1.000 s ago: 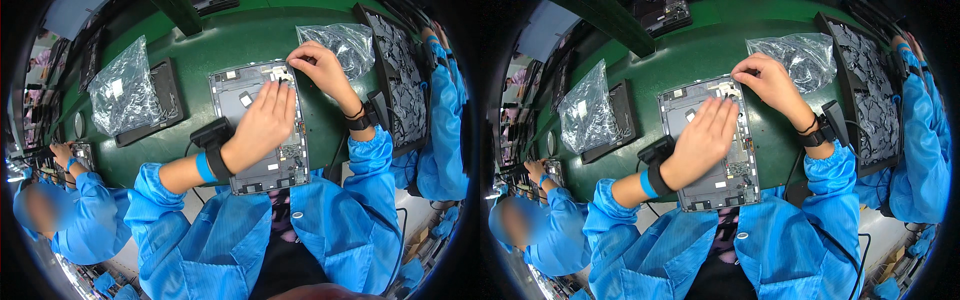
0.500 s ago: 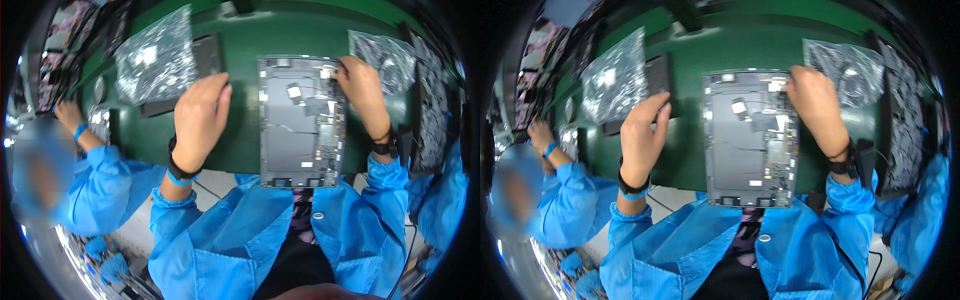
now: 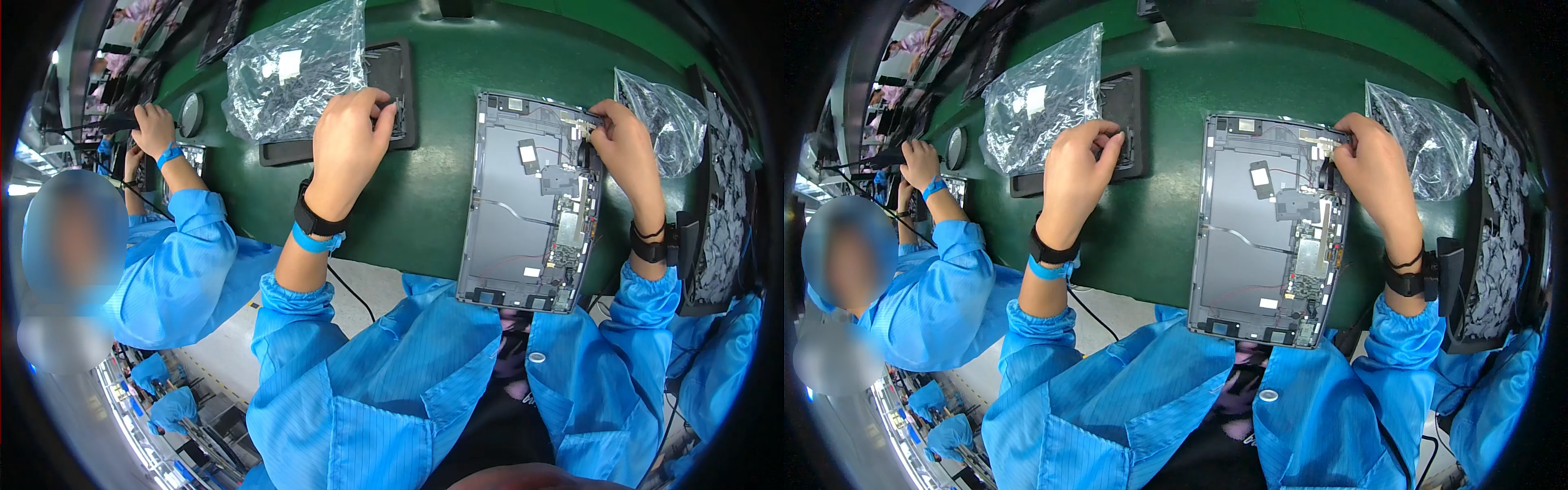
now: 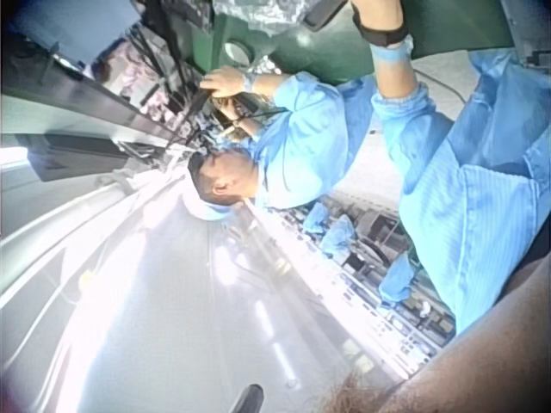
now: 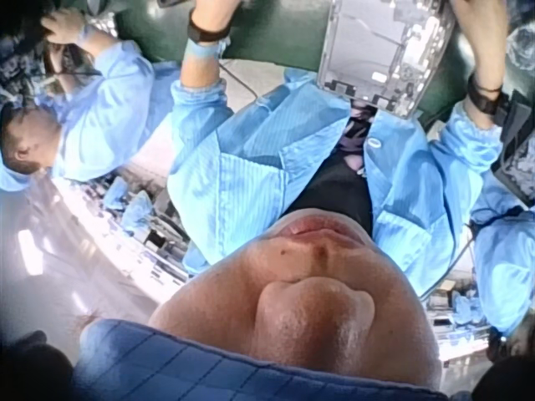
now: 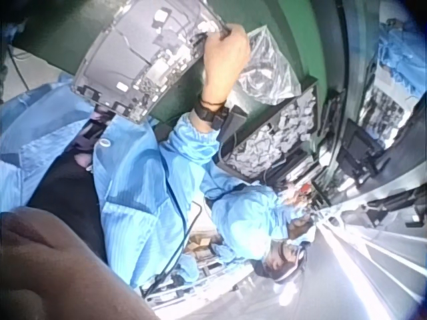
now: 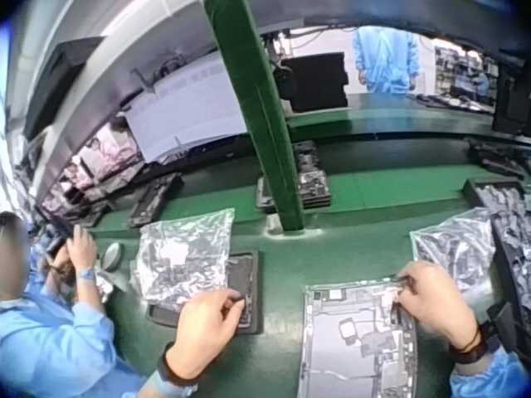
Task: Manually assembling the internal components and cables of an electronic tablet on a production line.
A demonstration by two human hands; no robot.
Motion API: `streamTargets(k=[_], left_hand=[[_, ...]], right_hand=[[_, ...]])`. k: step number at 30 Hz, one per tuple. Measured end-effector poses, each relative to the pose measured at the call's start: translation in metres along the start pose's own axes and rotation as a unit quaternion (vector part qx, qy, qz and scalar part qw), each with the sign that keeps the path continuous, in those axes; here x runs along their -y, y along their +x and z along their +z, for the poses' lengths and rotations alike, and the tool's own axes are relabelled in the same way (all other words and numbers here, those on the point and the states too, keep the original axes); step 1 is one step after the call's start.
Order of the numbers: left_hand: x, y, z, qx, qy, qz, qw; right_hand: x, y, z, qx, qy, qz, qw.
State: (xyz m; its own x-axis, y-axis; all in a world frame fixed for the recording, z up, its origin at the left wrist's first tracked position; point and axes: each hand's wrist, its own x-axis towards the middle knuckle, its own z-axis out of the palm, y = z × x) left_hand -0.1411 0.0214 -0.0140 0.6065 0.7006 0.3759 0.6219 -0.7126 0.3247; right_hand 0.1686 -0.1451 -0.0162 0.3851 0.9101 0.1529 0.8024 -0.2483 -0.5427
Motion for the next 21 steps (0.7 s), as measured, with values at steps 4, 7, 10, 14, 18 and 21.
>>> streamTargets(k=[4, 7, 10, 14, 18, 21], left_hand=[[0.000, 0.007, 0.010, 0.033, -0.017, -0.014, 0.999], [0.004, 0.012, 0.010, 0.048, 0.003, -0.017, 0.999], [0.004, 0.014, 0.008, 0.074, -0.003, -0.033, 0.997], [0.005, 0.021, 0.008, 0.104, -0.017, -0.055, 0.993], [-0.001, 0.020, 0.006, 0.106, -0.023, -0.083, 0.991], [-0.005, 0.020, 0.003, 0.108, -0.011, -0.086, 0.990]], right_hand=[[-0.005, -0.002, -0.002, 0.004, 0.032, 0.029, 0.999], [-0.010, 0.003, 0.001, 0.009, 0.059, 0.007, 0.998], [-0.013, 0.004, 0.007, -0.015, 0.032, -0.030, 0.999], [-0.014, 0.002, 0.008, -0.030, 0.022, -0.036, 0.999], [-0.018, -0.003, -0.005, 0.019, 0.133, 0.047, 0.990], [-0.021, -0.006, -0.018, 0.053, 0.185, 0.125, 0.973]])
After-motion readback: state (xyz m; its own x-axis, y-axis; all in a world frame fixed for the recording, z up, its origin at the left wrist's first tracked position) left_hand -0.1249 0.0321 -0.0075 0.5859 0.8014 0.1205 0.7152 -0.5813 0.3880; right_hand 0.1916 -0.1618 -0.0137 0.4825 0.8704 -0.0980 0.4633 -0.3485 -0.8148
